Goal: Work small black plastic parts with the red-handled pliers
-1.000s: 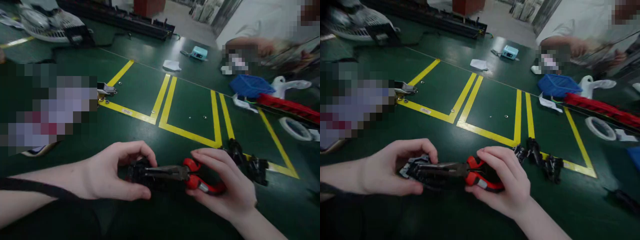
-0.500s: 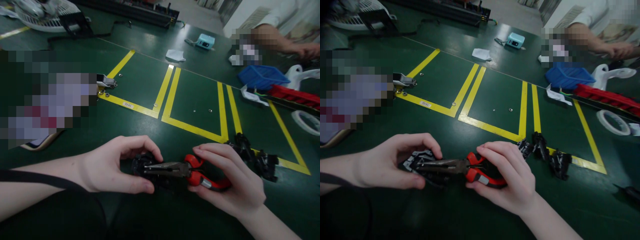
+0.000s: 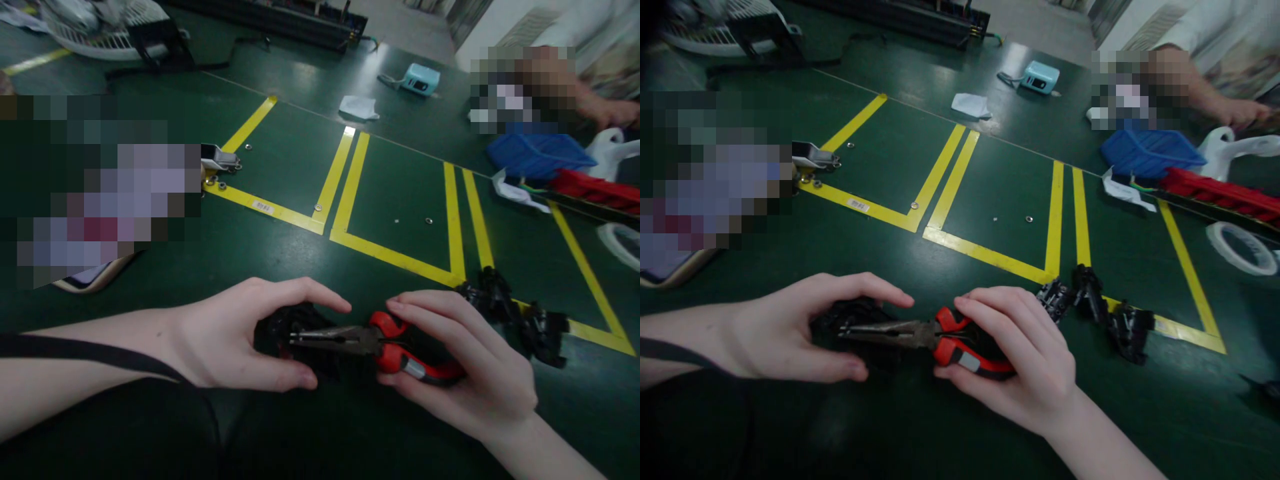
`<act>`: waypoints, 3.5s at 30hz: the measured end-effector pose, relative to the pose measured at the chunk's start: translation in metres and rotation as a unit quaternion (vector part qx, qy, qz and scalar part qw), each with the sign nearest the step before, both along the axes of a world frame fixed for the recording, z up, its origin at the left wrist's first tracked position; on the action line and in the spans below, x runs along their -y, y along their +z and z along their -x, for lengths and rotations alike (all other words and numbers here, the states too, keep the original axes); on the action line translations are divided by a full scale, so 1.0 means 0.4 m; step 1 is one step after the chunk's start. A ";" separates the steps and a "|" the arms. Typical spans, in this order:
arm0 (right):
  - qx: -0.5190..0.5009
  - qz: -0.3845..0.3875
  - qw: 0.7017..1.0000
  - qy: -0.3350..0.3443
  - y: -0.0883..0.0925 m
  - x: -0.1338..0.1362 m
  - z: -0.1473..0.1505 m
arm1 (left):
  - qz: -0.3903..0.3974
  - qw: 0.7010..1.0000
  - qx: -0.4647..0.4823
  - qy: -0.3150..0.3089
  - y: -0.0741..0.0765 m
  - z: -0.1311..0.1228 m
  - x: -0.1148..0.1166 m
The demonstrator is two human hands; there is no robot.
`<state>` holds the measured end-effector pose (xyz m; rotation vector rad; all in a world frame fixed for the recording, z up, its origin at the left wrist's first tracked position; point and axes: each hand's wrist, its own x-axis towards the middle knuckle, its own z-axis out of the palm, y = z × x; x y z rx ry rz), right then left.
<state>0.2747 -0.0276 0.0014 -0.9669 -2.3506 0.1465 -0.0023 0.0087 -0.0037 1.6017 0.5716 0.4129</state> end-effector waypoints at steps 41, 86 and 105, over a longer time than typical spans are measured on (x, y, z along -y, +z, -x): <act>-0.002 0.012 1.000 0.019 0.004 0.003 0.002 | 0.085 0.995 0.005 -0.047 0.008 -0.001 -0.004; 0.019 -0.039 0.999 0.024 -0.001 0.000 -0.010 | 0.089 0.995 0.004 -0.045 0.011 -0.001 -0.006; 0.014 -0.025 0.999 0.018 0.003 0.011 -0.008 | 0.062 0.998 0.010 -0.031 0.007 0.000 -0.001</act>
